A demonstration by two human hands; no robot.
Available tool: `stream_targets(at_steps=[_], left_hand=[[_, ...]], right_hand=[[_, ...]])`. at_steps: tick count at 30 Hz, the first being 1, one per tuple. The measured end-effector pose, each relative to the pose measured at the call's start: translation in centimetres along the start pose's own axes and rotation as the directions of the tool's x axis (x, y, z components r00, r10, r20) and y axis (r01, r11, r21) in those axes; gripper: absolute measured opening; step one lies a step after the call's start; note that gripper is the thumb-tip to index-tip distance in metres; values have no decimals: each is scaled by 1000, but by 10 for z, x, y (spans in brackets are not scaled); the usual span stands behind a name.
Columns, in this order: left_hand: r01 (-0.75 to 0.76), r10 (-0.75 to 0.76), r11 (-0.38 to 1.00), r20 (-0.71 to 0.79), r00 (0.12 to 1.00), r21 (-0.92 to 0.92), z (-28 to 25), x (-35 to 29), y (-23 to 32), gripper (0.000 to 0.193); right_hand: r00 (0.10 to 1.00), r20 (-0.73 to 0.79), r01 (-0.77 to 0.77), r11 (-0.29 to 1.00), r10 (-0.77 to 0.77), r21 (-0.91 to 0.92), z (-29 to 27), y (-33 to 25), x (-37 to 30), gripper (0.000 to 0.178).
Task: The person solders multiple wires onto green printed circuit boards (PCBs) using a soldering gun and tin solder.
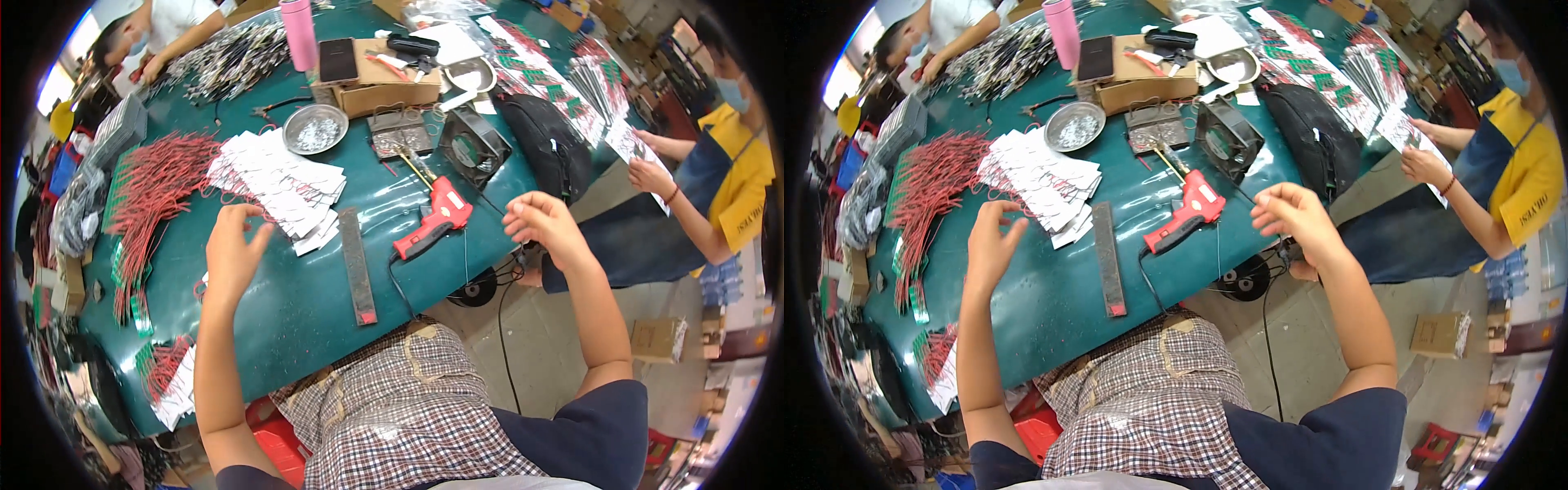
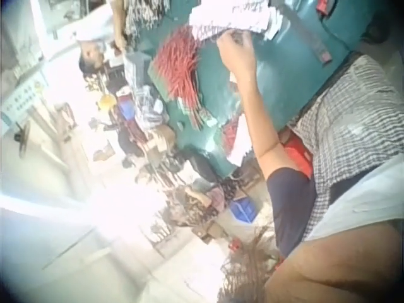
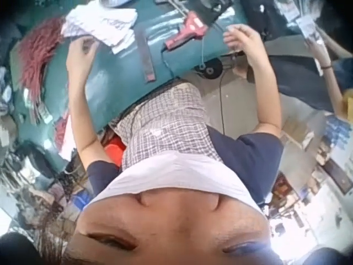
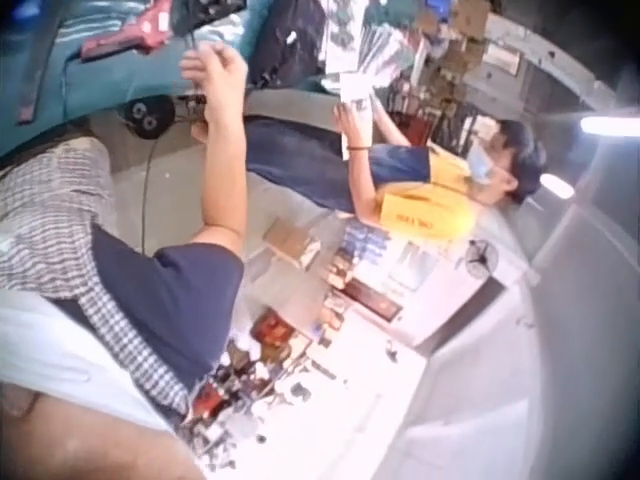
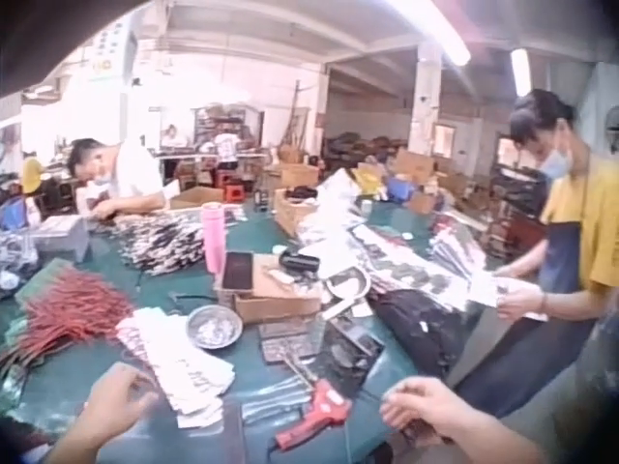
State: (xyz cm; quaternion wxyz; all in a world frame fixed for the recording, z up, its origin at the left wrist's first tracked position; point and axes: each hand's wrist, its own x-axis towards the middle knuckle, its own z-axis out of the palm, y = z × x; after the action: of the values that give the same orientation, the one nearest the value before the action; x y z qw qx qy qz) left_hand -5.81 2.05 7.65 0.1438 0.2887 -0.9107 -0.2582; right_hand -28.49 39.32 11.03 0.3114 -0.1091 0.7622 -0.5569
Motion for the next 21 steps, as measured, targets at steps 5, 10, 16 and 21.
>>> stream_targets(at_steps=[5,10,16,21], left_hand=[[-327,317,898,85,945,293,44,-5,-19,53],[-381,387,899,14,922,217,51,0,-19,31],[-440,504,848,-193,842,297,47,-1,-8,23],[-405,455,845,-73,887,349,48,-17,-12,28]], right_hand=[[996,94,-11,998,6,57,23,-5,10,24],[958,279,-80,995,61,57,58,18,7,23],[947,280,-206,968,159,146,66,49,3,24],[962,230,-205,947,148,248,37,56,-4,25]])
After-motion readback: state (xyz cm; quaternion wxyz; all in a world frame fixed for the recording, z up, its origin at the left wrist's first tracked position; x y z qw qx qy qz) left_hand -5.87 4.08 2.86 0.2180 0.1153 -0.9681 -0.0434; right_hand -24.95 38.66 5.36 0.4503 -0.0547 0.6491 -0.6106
